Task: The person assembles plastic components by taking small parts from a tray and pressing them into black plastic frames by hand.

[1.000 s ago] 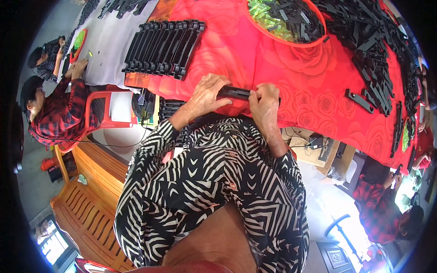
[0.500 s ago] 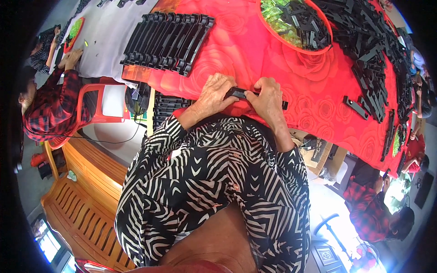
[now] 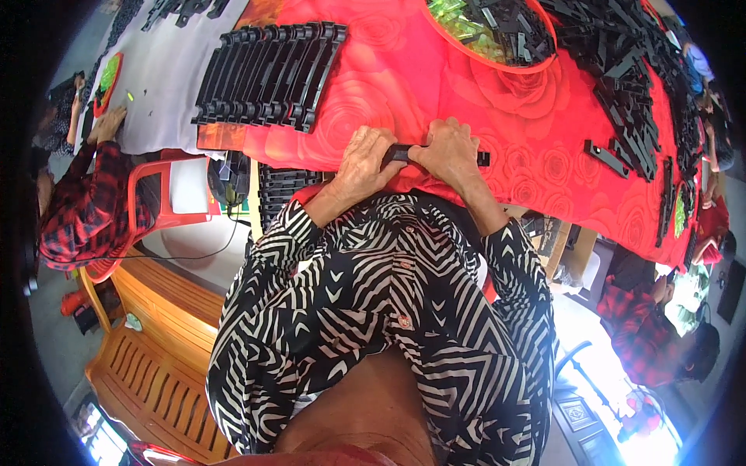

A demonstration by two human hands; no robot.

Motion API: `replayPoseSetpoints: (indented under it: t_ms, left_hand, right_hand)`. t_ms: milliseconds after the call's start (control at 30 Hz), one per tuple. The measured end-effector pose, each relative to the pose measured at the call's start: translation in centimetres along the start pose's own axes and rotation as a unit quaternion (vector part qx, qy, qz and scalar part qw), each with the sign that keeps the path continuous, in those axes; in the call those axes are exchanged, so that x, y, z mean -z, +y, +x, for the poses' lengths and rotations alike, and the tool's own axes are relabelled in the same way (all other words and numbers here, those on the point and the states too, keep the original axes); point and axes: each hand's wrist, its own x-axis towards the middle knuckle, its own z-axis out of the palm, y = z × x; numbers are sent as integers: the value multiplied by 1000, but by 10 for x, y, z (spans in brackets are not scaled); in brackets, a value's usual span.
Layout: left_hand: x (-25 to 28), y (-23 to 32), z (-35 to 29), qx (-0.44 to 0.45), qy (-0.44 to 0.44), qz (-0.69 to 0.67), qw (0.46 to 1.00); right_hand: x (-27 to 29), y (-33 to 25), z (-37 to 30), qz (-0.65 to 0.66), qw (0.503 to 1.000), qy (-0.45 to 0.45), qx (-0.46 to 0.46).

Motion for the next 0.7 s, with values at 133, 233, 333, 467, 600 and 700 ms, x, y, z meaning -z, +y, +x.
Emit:
replayPoseSetpoints:
  t_ms: [133,233,333,467,600,700]
  left_hand:
    - [-1,0,0,-5,6,-6,1000]
    - [-2,0,1,-8,7,-2,1000]
    - [-5,0,-1,-8,18,-4,1000]
    - [-7,-3,-4,-18,37,-11,999]
    - [-9,-3,-4,-22,42,-13,999]
    - [-8,0,-2,-18,41,-14,999]
  right_hand:
    - [-1,4,0,-9,1000,-11,14]
    - [2,5,-1,11,999,-23,23]
    - [-1,4,1,-2,1000,-22,16]
    - [-7,-3,3,-29,999,-3,12]
    - [-20,0,5,-19,999,25,27]
    - [-23,9,8,-4,997,47,55]
